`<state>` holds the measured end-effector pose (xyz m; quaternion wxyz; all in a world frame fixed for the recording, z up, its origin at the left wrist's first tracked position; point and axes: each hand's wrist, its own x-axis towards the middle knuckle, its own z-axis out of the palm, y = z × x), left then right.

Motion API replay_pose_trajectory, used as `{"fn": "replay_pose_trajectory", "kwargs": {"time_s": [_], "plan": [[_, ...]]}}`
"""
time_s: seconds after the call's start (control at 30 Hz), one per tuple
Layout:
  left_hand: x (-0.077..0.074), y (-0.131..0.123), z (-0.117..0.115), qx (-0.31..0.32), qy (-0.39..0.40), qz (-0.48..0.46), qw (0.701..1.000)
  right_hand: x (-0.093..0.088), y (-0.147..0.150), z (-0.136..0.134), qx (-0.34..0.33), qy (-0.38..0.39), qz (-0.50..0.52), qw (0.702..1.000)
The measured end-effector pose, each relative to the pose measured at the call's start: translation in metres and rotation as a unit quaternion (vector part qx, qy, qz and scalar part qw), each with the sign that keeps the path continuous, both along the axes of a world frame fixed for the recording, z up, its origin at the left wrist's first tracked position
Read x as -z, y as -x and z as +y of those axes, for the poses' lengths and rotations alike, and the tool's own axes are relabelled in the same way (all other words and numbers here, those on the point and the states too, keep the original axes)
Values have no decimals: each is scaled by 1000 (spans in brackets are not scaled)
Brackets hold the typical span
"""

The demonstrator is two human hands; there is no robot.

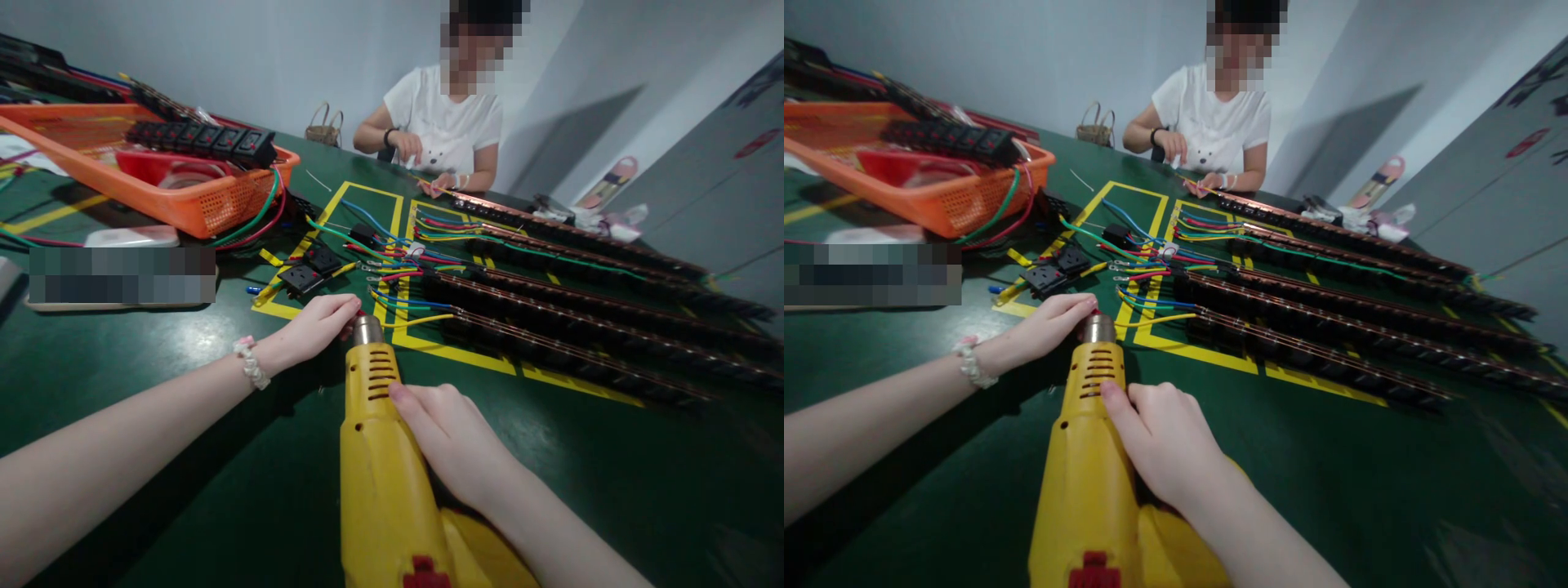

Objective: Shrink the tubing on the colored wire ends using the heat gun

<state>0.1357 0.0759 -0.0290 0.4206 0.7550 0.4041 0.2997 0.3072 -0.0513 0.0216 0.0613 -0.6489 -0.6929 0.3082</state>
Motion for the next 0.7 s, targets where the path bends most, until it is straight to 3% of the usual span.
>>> {"fn": "replay_pose_trajectory", "kwargs": {"time_s": [0.37,0.57,0.7], "plan": [[-5,1,-3,20,-3,43,999,11,-36,-11,52,49,89,993],[-4,2,-1,19,1,36,999,14,-73,-16,140,43,115,983],[-2,1,0,34,49,-16,998,12,-91,-13,205,38,117,971]]}}
